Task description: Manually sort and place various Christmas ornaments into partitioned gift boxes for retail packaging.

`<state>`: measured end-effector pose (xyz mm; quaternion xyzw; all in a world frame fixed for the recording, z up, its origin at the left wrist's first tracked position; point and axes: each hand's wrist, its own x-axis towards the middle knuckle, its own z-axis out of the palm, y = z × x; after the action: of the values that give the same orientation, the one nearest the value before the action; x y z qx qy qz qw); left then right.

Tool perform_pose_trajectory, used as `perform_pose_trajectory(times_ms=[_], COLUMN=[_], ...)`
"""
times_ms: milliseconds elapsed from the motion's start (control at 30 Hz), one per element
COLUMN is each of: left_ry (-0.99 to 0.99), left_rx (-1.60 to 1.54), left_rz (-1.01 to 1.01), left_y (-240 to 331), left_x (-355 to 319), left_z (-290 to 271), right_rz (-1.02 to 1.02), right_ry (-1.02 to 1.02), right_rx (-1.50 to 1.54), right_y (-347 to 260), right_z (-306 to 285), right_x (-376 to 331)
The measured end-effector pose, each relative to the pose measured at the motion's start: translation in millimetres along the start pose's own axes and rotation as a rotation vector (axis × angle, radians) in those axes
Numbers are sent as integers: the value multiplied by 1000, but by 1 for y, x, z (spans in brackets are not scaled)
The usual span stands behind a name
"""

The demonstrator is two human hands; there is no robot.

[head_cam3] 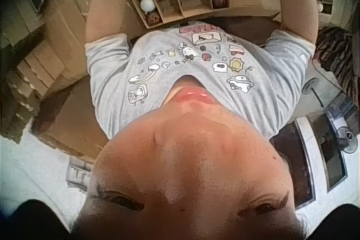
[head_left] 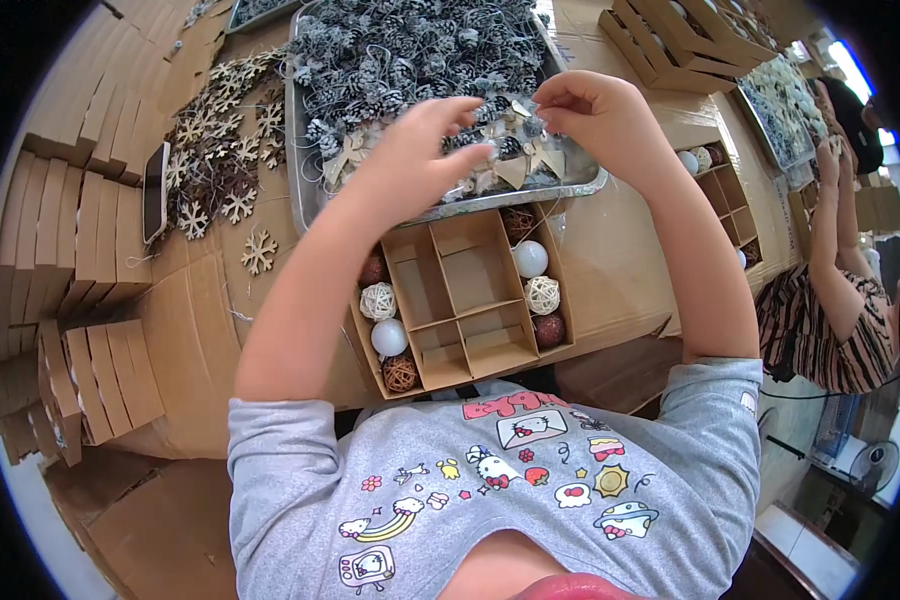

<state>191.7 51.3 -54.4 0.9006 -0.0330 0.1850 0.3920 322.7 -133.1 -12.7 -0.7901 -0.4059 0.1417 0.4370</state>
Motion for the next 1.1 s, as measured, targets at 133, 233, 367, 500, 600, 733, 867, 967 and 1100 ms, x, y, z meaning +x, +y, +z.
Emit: perform_pose_trajectory(times_ms=[133,233,367,500,600,733,867,967,1100], left_ry=[-98,-266,-273,-146,-161,-308,-195,-326,-266], left_rx=[-278,-360,-425,-197,170,339,479,539,333], left_rz=[-159,-291,-249,-99,1,-12,167,276,262], left_y=[10,10,23,6,-10,-24,-25,-29,-35], left_x=[28,34,25,13,1,-16,-15,-5,8], left_z=[32,37,25,14,-20,-40,-31,-27,-24], right_rz=[-22,13,116,212,174,322,392,431,446], right_ry=[9,55,126,115,215,240,249,268,337], right_rx=[177,348,710,659,-10,88,609,959,1161], right_y=[-6,-12,9,19,29,41,62,63,66], right_z=[1,-4,-17,-23,-29,-56,-67,-58,-43], right_x=[1,-1,-5,-13,-28,-57,-82,-91,-89])
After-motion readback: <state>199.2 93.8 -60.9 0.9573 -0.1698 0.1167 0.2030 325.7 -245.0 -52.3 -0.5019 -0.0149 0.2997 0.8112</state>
